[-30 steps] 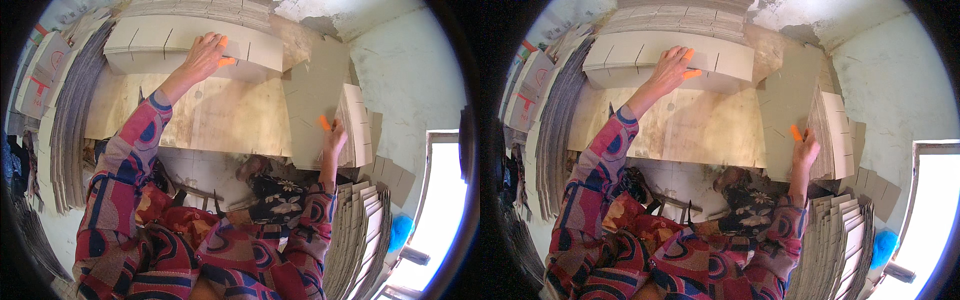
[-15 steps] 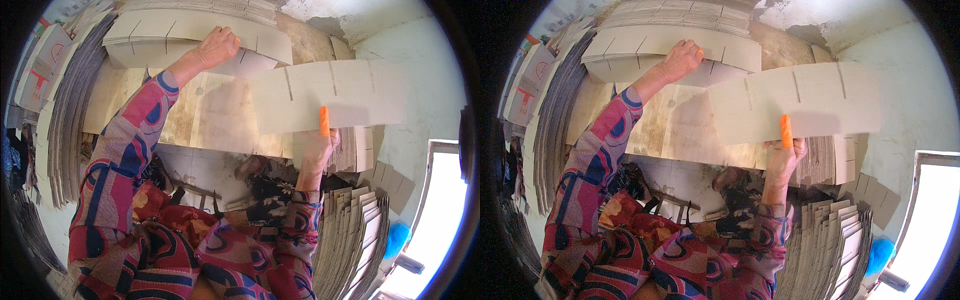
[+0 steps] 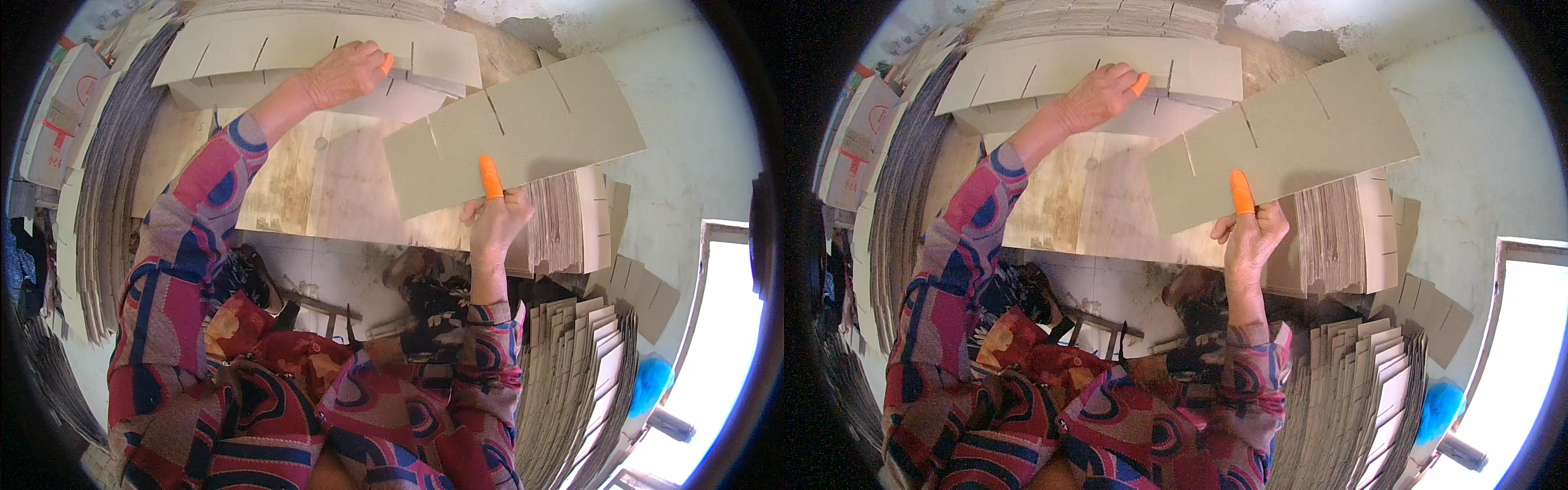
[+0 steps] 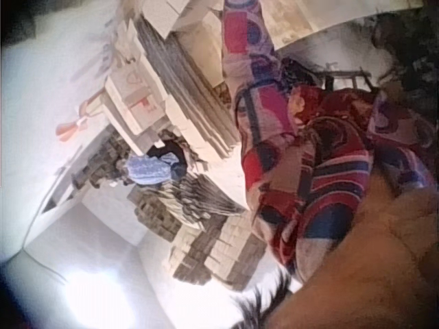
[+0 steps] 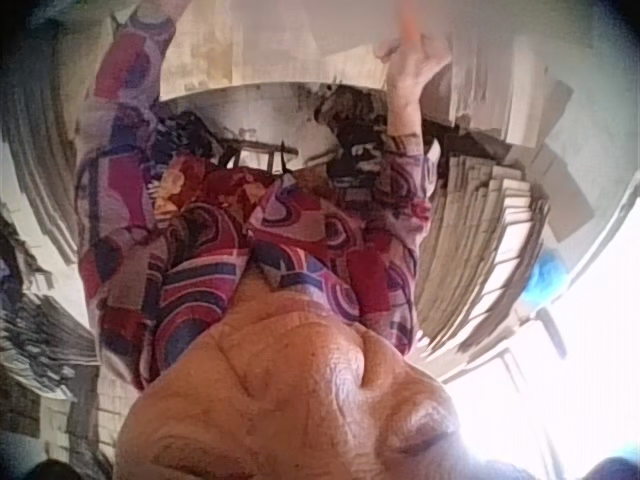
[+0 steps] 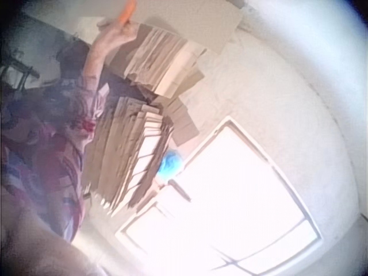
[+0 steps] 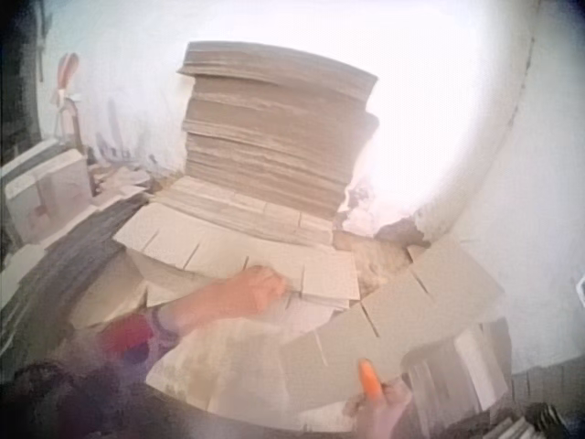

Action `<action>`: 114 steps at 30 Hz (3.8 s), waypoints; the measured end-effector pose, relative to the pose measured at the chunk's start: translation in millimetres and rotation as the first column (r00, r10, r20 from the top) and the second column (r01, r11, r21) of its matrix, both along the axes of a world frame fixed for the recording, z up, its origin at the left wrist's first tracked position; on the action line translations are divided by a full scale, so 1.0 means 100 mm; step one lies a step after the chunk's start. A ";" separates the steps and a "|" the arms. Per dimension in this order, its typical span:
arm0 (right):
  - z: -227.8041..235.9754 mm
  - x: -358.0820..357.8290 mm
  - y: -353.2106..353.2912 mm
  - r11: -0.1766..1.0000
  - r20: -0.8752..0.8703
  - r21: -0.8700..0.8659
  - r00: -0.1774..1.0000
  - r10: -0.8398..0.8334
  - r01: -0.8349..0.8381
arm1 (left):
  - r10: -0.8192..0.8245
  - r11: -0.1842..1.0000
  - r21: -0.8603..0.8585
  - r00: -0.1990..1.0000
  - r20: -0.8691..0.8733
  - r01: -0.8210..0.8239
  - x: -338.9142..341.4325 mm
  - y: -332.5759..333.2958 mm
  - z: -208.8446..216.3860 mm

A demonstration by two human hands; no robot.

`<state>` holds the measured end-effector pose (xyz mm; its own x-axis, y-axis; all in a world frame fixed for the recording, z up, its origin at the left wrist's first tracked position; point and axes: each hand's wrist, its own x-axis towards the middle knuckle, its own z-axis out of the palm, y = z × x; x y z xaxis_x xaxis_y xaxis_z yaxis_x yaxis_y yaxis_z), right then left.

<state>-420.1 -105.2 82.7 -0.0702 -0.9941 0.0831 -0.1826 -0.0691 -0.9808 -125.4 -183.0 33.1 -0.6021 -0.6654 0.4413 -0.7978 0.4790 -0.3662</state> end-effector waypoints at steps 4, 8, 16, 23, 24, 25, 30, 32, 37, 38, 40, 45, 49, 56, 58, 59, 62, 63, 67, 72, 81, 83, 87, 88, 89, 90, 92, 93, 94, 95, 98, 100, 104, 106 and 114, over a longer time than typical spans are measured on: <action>-0.04 0.09 0.00 0.999 0.006 -0.010 0.999 0.044 -0.044 | -0.010 1.000 0.000 0.986 0.164 0.010 -0.25 0.31 0.02; -0.10 0.09 0.03 0.999 -0.022 0.008 0.999 0.039 -0.038 | -0.073 0.996 -0.037 0.988 0.139 0.079 -0.42 0.48 -0.04; -0.14 0.16 0.02 0.996 -0.019 -0.004 0.995 0.093 -0.093 | -0.161 0.987 0.016 0.982 0.103 0.160 -0.58 0.61 -0.11; -0.24 0.19 -0.02 0.992 -0.018 -0.071 0.995 0.100 -0.101 | -0.252 0.967 0.038 0.967 0.046 0.251 -0.75 0.86 -0.02; -0.27 0.19 -0.03 0.993 -0.044 -0.069 0.994 0.096 -0.099 | -0.266 0.963 0.055 0.964 0.030 0.264 -0.80 0.91 -0.02; -0.30 0.19 -0.03 0.993 -0.071 -0.067 0.993 0.090 -0.095 | -0.280 0.958 0.072 0.960 0.013 0.279 -0.86 0.96 -0.02; -0.41 0.27 -0.06 0.990 -0.194 -0.099 0.977 0.085 -0.105 | -0.325 0.920 0.189 0.937 -0.125 0.344 -1.00 1.30 -0.01; -0.42 0.28 -0.06 0.990 -0.163 -0.079 0.982 0.099 -0.113 | -0.273 0.912 0.258 0.942 -0.195 0.318 -0.96 1.31 -0.04; -0.38 0.26 -0.05 0.996 -0.114 0.000 0.989 0.092 -0.093 | 0.086 0.982 0.187 0.841 -0.533 0.019 -0.56 0.63 0.14; -0.34 0.33 -0.05 0.992 -0.101 0.016 0.987 0.126 -0.125 | 0.182 0.983 0.079 0.893 -0.412 -0.164 -0.35 0.48 0.11; -0.33 0.35 -0.04 0.995 -0.129 -0.005 0.987 0.097 -0.099 | 0.312 0.944 -0.019 0.912 -0.264 -0.329 -0.16 0.13 -0.09; -0.37 0.36 -0.04 0.992 -0.146 -0.008 0.981 0.126 -0.129 | 0.307 0.935 0.140 0.940 0.146 -0.327 0.07 -0.07 -0.18; -0.43 0.36 -0.05 0.989 -0.155 0.013 0.977 0.145 -0.144 | 0.255 0.956 0.125 0.961 0.106 -0.267 0.03 -0.10 -0.08; -0.42 0.43 -0.02 0.987 -0.145 0.015 0.976 0.160 -0.160 | 0.211 0.962 0.233 0.928 -0.308 -0.141 0.11 -0.13 -0.04; -0.44 0.40 -0.03 0.985 -0.146 -0.004 0.974 0.172 -0.175 | 0.171 0.967 0.242 0.914 -0.369 -0.083 0.12 -0.12 0.00; -0.46 0.38 -0.03 0.983 -0.146 -0.012 0.973 0.177 -0.181 | 0.134 0.974 0.218 0.924 -0.358 -0.057 0.11 -0.11 0.03; -0.44 0.38 -0.01 0.986 -0.141 -0.005 0.976 0.166 -0.169 | 0.061 0.992 0.119 0.978 -0.200 -0.038 0.04 -0.08 0.09; -0.43 0.39 -0.01 0.985 -0.135 -0.007 0.976 0.170 -0.172 | 0.046 0.996 0.080 0.991 -0.124 -0.037 0.00 -0.08 0.11; -0.42 0.42 0.00 0.982 -0.130 -0.011 0.974 0.184 -0.187 | 0.081 0.992 0.096 0.996 -0.028 -0.078 -0.18 0.05 0.14; -0.41 0.40 0.01 0.981 -0.152 -0.004 0.970 0.192 -0.195 | 0.097 0.991 0.100 0.993 -0.067 -0.090 -0.26 0.16 0.17; -0.38 0.41 -0.01 0.981 -0.183 -0.005 0.965 0.189 -0.193 | 0.031 0.999 0.016 0.996 -0.083 -0.030 -0.21 0.21 0.16; -0.40 0.38 -0.04 0.987 -0.151 -0.025 0.976 0.156 -0.161 | -0.065 0.997 -0.038 0.996 -0.066 0.063 -0.30 0.30 0.17; -0.42 0.31 -0.14 0.985 -0.276 0.040 0.945 0.173 -0.169 | -0.145 0.986 -0.075 0.987 0.067 0.150 -0.47 0.56 0.25; -0.41 0.28 -0.15 0.985 -0.298 0.023 0.939 0.171 -0.172 | -0.139 0.985 -0.095 0.988 0.073 0.145 -0.47 0.57 0.27; -0.38 0.26 -0.15 0.985 -0.319 0.006 0.933 0.167 -0.174 | -0.133 0.983 -0.116 0.988 0.078 0.142 -0.47 0.57 0.28; -0.32 0.25 -0.15 0.987 -0.319 -0.072 0.941 0.116 -0.147 | -0.127 0.981 -0.137 0.988 0.083 0.137 -0.47 0.57 0.29; -0.15 0.24 -0.14 0.970 -0.301 -0.226 0.953 0.020 -0.092 | -0.164 0.981 -0.094 0.983 0.085 0.172 -0.49 0.61 0.32; -0.06 0.24 -0.13 0.952 -0.284 -0.288 0.959 0.018 -0.103 | -0.180 0.980 -0.071 0.980 0.088 0.187 -0.51 0.64 0.33; -0.06 0.24 -0.13 0.962 -0.293 -0.257 0.956 0.015 -0.094 | -0.193 0.977 -0.078 0.979 0.066 0.198 -0.56 0.71 0.31; -0.05 0.22 -0.12 0.971 -0.307 -0.226 0.952 0.002 -0.075 | -0.216 0.972 -0.088 0.976 0.040 0.219 -0.67 0.80 0.27; -0.08 0.26 -0.12 0.986 -0.302 -0.161 0.953 -0.001 -0.050 | -0.202 0.979 0.014 0.978 -0.054 0.203 -0.90 1.15 0.20; -0.14 0.23 -0.15 0.983 -0.333 -0.175 0.943 -0.010 -0.051 | -0.167 0.974 0.108 0.954 -0.250 0.199 -0.94 1.19 0.19; -0.22 0.17 -0.15 0.974 -0.365 -0.218 0.931 -0.029 -0.055 | 0.015 0.971 0.201 0.803 -0.596 0.131 -0.73 1.09 0.23; -0.16 0.25 -0.11 0.984 -0.295 -0.173 0.955 -0.002 -0.051 | 0.160 0.974 0.221 0.823 -0.544 -0.044 -0.54 0.89 0.26; -0.14 0.28 -0.09 0.989 -0.308 -0.129 0.951 0.030 -0.073 | 0.399 0.917 0.023 0.917 0.028 -0.399 0.17 -0.14 -0.29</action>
<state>-392.3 -113.8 68.9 0.0305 -0.9731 0.2285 -0.4640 -0.2162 -0.8591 -108.7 -197.3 4.3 -0.2934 -0.8642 0.4088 -0.9166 0.1329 -0.3770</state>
